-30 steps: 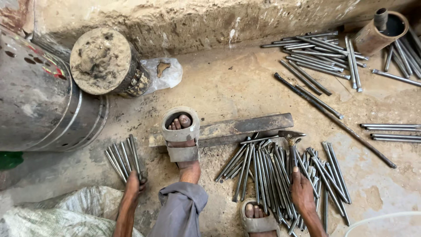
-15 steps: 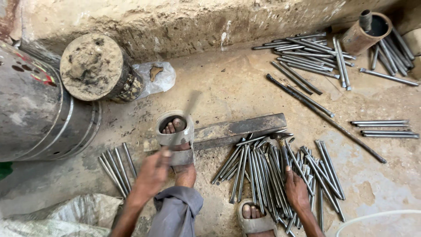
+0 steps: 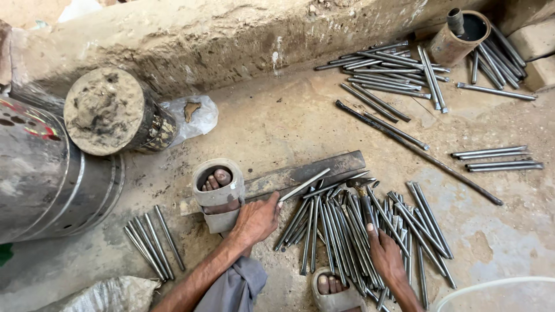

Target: The person sits on the floor and repeatedly hammers metal rods placed on a flat metal plate to shape their ends. They pick up rods from a pile, position them, strike them with a hammer, and set them aside.

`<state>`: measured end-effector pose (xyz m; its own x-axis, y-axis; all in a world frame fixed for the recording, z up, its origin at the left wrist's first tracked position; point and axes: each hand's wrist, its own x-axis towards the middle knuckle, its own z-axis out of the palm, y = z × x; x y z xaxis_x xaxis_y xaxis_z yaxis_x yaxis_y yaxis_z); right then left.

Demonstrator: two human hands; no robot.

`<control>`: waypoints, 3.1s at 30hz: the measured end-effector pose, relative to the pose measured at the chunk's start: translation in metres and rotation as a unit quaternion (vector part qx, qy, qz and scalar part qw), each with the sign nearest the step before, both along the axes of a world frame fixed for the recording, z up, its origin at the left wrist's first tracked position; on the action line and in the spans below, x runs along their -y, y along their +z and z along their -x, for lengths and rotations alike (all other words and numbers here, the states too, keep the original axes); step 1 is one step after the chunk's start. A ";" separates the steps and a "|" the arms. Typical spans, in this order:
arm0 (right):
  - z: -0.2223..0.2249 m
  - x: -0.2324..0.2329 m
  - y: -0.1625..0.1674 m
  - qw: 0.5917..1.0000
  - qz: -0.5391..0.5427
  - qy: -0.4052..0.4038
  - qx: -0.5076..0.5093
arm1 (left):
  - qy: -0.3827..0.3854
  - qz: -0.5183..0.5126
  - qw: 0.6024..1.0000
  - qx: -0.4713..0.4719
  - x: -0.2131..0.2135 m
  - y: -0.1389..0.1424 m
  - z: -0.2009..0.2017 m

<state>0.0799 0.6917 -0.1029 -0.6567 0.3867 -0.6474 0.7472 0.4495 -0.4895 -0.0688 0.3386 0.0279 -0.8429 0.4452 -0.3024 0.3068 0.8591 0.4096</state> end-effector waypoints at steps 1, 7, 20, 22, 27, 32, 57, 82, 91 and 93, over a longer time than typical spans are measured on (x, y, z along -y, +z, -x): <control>-0.001 0.001 0.007 1.000 0.006 0.007 -0.016 | 0.006 0.004 1.000 0.005 -0.002 0.002 0.000; 0.008 0.014 0.054 0.996 0.009 0.034 -0.078 | 0.026 -0.004 1.000 0.017 -0.001 0.008 0.000; 0.069 0.026 0.205 0.993 0.002 0.060 -0.105 | 0.007 -0.024 1.000 -0.013 0.018 0.015 -0.003; 0.063 0.018 0.226 0.974 0.024 0.043 -0.221 | 0.013 -0.021 0.999 -0.021 0.019 0.007 -0.003; 0.060 0.040 0.201 0.830 0.019 0.055 -0.555 | -0.010 -0.019 1.000 -0.011 0.023 0.001 -0.004; 0.063 0.054 0.173 0.988 -0.068 0.142 0.004 | 0.008 0.012 0.999 0.050 0.013 0.013 -0.012; 0.048 0.045 0.152 0.968 -0.083 0.069 -0.228 | 0.023 -0.027 0.999 0.011 0.014 0.023 -0.009; 0.022 0.034 0.061 0.988 -0.047 0.086 -0.117 | 0.039 -0.082 0.992 -0.087 0.013 0.021 -0.004; 0.045 0.024 0.114 0.995 -0.020 0.094 -0.030 | 0.053 -0.064 0.994 -0.066 0.007 0.026 -0.006; 0.049 0.022 0.143 0.996 -0.013 0.060 -0.064 | 0.073 -0.067 0.994 -0.041 0.007 0.025 -0.004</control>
